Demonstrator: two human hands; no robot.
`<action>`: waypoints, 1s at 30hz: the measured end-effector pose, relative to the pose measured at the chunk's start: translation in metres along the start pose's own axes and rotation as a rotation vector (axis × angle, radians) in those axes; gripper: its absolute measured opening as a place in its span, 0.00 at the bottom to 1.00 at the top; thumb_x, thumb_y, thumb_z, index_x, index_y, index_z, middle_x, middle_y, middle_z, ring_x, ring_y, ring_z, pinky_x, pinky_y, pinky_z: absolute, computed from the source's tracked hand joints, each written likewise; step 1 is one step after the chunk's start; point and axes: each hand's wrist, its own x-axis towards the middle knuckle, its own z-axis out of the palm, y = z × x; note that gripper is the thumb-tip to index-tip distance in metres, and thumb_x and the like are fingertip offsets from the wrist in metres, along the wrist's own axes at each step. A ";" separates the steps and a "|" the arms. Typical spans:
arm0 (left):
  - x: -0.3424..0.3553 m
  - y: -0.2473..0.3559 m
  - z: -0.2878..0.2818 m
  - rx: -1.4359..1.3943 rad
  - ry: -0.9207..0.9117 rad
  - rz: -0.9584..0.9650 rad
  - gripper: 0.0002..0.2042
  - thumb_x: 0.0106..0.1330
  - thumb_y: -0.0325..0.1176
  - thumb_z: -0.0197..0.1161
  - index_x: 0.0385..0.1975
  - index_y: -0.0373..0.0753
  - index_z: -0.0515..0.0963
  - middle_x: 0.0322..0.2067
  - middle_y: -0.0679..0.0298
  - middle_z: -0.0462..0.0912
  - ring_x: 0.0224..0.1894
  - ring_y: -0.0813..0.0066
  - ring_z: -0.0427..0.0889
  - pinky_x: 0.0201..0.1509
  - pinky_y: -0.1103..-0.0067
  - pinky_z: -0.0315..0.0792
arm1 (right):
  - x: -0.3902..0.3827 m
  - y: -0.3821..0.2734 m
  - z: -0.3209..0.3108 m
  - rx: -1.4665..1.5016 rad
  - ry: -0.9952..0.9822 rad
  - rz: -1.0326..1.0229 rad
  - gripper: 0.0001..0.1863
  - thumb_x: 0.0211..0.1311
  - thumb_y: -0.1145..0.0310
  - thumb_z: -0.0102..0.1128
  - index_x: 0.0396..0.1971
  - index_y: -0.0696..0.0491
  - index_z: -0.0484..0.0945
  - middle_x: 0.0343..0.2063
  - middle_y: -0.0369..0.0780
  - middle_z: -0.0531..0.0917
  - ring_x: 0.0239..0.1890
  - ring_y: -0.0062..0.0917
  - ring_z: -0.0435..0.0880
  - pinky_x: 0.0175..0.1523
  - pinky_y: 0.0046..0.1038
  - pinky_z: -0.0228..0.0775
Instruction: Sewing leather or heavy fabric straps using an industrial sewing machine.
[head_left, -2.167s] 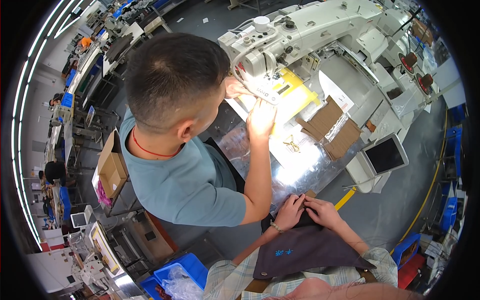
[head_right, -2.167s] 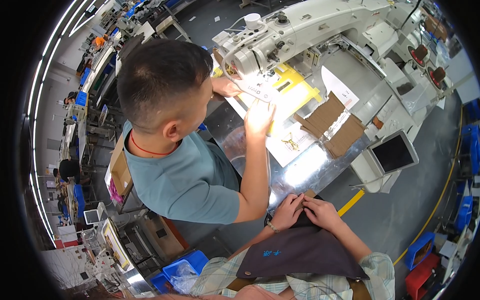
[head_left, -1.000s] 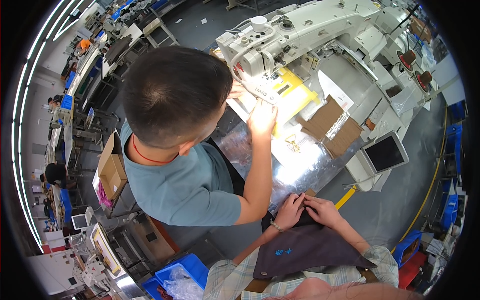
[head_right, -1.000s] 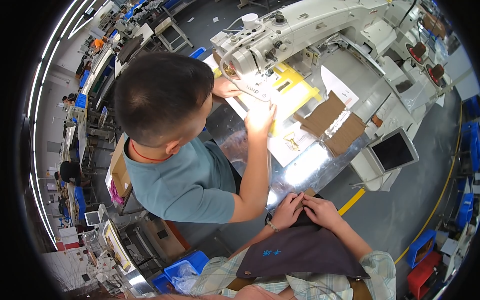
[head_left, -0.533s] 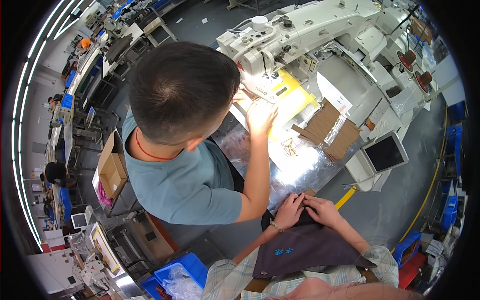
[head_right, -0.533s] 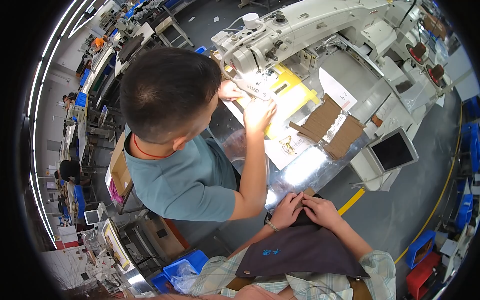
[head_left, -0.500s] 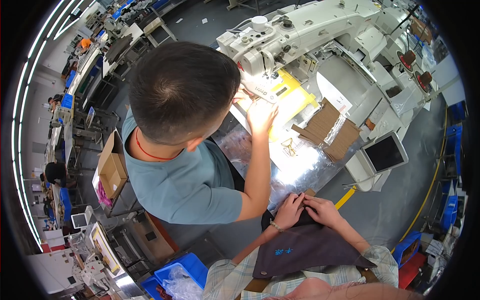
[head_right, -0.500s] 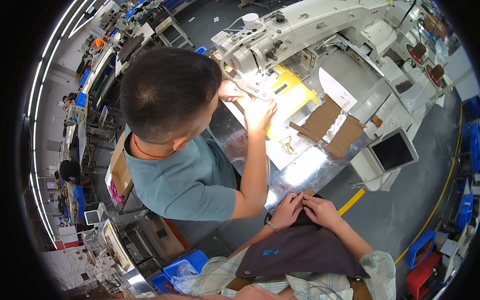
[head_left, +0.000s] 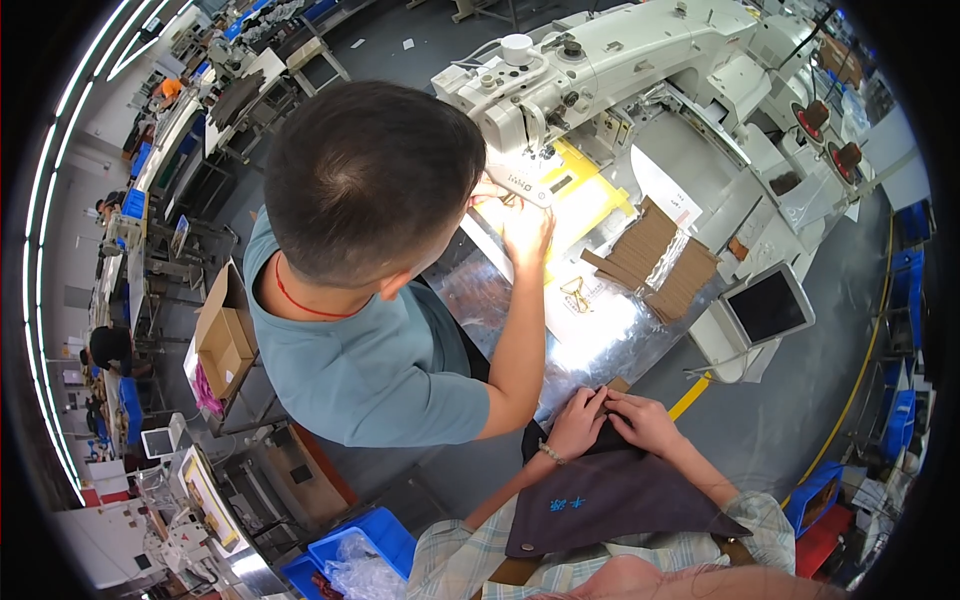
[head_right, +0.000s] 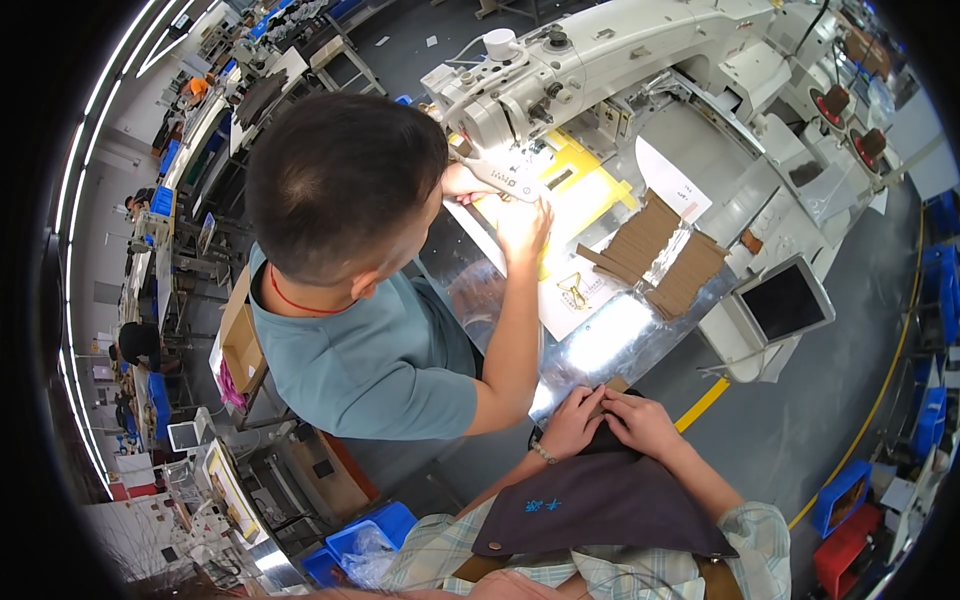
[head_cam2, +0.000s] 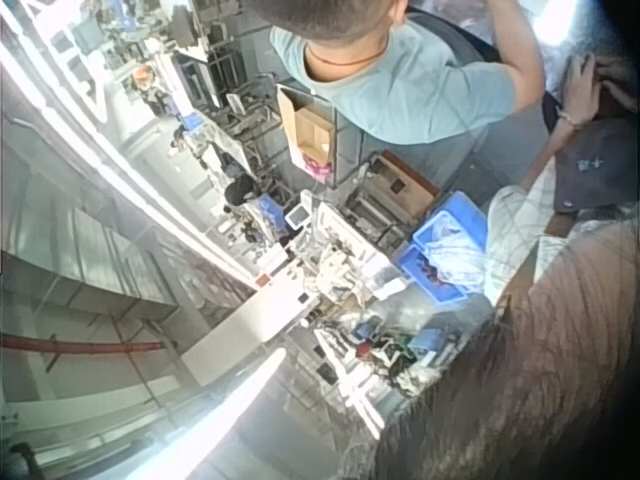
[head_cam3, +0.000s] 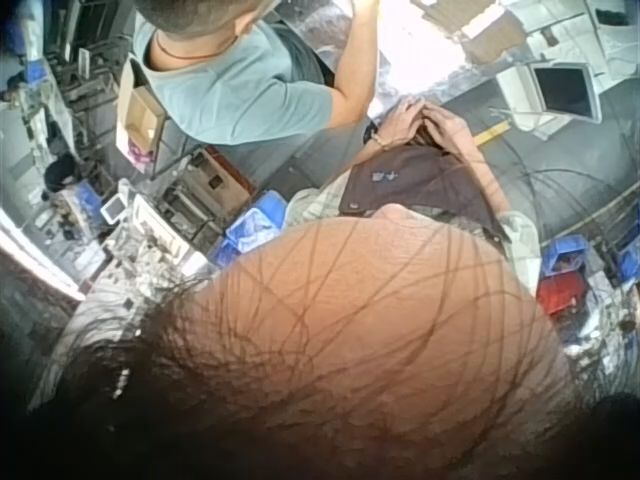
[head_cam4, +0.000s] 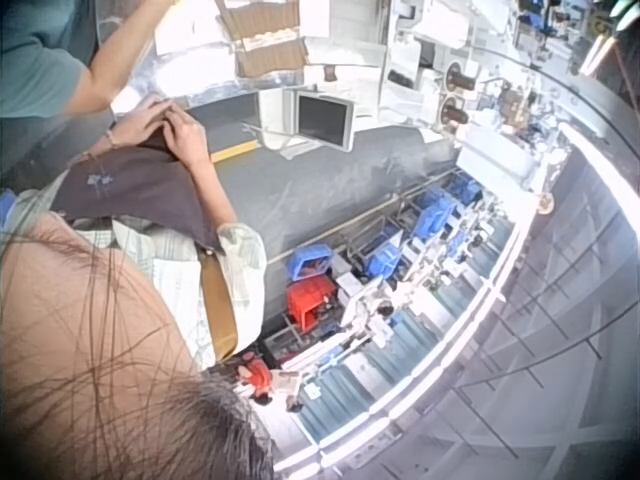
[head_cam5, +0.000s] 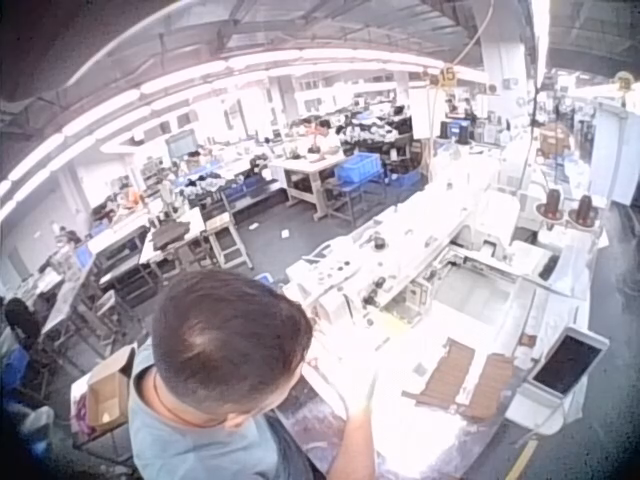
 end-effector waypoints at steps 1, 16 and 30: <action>0.000 0.001 0.000 -0.014 -0.025 -0.019 0.26 0.59 0.29 0.61 0.59 0.36 0.66 0.43 0.57 0.70 0.44 0.59 0.75 0.47 0.72 0.71 | 0.000 0.000 0.001 -0.005 0.028 -0.021 0.13 0.52 0.70 0.59 0.38 0.56 0.80 0.46 0.42 0.81 0.40 0.35 0.82 0.45 0.31 0.75; 0.000 0.000 -0.001 0.008 -0.042 -0.034 0.26 0.59 0.31 0.62 0.59 0.38 0.66 0.43 0.59 0.70 0.45 0.60 0.75 0.45 0.72 0.72 | 0.002 -0.001 0.001 -0.004 -0.023 0.040 0.12 0.51 0.71 0.59 0.38 0.55 0.80 0.46 0.41 0.80 0.43 0.36 0.81 0.46 0.32 0.75; 0.001 0.000 -0.008 -0.053 -0.049 -0.015 0.28 0.56 0.29 0.62 0.59 0.37 0.66 0.42 0.59 0.70 0.44 0.61 0.74 0.46 0.73 0.71 | 0.001 0.004 0.008 0.044 0.041 0.057 0.10 0.50 0.73 0.60 0.35 0.56 0.81 0.45 0.43 0.81 0.42 0.34 0.82 0.47 0.30 0.75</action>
